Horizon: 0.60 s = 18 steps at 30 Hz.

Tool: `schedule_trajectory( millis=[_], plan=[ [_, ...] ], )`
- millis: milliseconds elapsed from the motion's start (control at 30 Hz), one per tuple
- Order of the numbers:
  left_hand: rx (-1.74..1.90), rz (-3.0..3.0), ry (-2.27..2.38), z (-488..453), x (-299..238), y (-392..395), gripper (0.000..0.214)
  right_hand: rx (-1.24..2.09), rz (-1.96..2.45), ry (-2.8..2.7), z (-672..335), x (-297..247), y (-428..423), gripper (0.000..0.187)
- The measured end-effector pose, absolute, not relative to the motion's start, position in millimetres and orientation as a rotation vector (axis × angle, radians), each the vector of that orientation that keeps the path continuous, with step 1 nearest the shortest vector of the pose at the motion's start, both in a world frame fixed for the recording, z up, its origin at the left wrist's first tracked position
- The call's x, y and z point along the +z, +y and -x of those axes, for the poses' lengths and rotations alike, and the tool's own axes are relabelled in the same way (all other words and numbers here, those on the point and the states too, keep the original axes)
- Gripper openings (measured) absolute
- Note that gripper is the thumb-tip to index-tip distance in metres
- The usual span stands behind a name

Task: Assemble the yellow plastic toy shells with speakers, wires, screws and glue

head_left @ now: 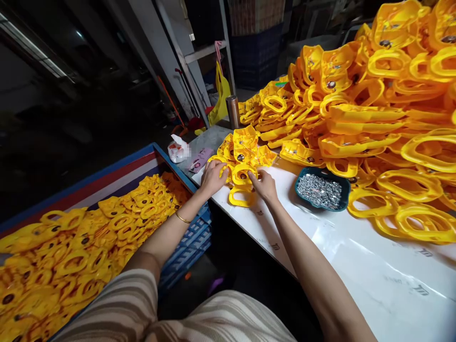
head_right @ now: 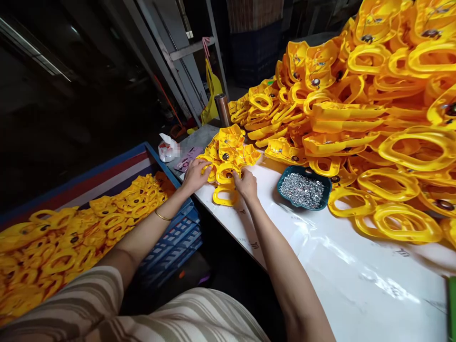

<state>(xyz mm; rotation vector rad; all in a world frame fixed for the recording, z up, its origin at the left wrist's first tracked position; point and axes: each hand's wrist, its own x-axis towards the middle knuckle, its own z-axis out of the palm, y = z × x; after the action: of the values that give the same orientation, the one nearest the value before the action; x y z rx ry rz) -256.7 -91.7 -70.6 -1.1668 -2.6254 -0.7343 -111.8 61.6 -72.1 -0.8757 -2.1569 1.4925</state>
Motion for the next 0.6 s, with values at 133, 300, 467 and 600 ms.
schedule_trajectory(
  millis=[133, 300, 467, 600],
  plan=[
    [-0.726, 1.085, -2.644, 271, -68, -93, 0.032, 1.735, 0.801, -1.991, 121, -82, 69, 0.030],
    [-0.707, 0.953, -2.706, 288, -70, -90, 0.046, 2.015, 0.634, -1.731, 107, -78, 79, 0.048],
    [-0.670, 1.006, -2.785, 297, -66, -84, 0.069, 2.111, 0.579, -1.597, 62, -64, 78, 0.053],
    [-0.654, 1.051, -2.784, 294, -59, -80, 0.078, 2.115, 0.628, -1.608, -1, -59, 61, 0.040]
  ],
)
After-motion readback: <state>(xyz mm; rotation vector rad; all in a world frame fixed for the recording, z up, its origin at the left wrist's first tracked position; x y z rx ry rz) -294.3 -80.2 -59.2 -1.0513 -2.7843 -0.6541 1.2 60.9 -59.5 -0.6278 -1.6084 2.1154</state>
